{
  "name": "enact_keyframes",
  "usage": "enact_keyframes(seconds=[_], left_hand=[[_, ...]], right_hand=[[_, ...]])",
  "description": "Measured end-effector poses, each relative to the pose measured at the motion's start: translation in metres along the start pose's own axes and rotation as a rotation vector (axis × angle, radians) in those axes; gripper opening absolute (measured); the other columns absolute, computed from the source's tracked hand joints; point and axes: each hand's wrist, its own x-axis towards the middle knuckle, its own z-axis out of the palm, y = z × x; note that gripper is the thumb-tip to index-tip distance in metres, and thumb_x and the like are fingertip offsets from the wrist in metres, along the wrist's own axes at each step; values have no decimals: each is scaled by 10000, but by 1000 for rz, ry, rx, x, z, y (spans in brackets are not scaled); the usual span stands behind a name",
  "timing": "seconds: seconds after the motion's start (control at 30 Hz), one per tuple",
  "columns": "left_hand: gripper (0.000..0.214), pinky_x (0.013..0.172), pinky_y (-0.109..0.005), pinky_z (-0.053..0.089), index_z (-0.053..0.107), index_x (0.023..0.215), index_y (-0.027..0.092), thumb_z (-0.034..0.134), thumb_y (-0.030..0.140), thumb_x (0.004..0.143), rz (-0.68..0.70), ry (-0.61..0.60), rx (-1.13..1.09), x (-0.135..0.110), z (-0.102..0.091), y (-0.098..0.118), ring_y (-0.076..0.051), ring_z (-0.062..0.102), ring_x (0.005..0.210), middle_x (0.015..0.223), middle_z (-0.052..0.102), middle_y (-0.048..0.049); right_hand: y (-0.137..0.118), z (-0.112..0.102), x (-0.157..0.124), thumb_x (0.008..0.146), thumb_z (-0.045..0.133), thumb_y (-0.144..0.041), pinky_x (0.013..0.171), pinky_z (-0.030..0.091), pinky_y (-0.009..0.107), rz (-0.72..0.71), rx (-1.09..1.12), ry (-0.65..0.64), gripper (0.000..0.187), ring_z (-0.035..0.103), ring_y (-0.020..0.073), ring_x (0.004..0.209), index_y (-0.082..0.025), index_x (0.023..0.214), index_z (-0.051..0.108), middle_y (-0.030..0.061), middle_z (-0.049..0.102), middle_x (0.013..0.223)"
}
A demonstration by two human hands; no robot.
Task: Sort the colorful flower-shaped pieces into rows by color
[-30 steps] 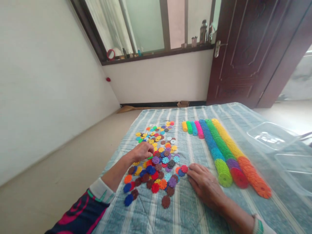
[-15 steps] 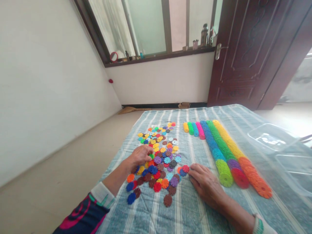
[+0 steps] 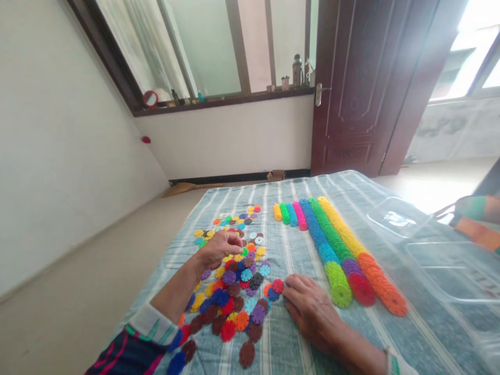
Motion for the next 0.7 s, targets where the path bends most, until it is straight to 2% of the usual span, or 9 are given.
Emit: enact_keyframes(seconds=[0.13, 0.23, 0.33, 0.5, 0.7], left_hand=[[114, 513, -217, 357, 647, 602, 154, 683, 248, 549, 82, 108, -69, 45, 44, 20, -90, 472, 514, 526, 555, 40], [93, 505, -214, 363, 643, 608, 151, 680, 229, 574, 88, 190, -83, 82, 74, 25, -80, 455, 492, 517, 555, 41], [92, 511, -212, 374, 660, 639, 142, 676, 223, 600, 99, 256, -78, 113, 95, 26, -89, 485, 518, 531, 570, 32], [101, 532, -218, 401, 692, 672, 128, 671, 218, 630, 117, 337, -30, 144, 111, 23, -107, 539, 558, 570, 614, 12], [109, 583, -229, 437, 731, 719, 124, 654, 162, 652, 144, 358, 80, 158, 117, 24, -131, 598, 631, 634, 665, -14]], right_hand=[[1, 0, 0, 889, 562, -89, 904, 463, 376, -9, 8, 10, 150, 563, 222, 1005, -199, 974, 619, 53, 630, 1010], [2, 3, 1, 890, 565, -92, 894, 458, 362, -10, 9, 20, 144, 560, 212, 986, -202, 968, 616, 45, 623, 987], [3, 5, 2, 883, 563, -79, 875, 457, 354, -15, 4, 29, 149, 560, 206, 972, -202, 953, 609, 41, 617, 973], [3, 5, 2, 884, 555, -89, 868, 459, 362, -5, 1, 20, 149, 560, 210, 969, -207, 962, 604, 36, 615, 973], [2, 4, 3, 888, 545, -94, 875, 460, 368, -6, 6, 24, 124, 560, 213, 970, -198, 928, 600, 43, 615, 967]])
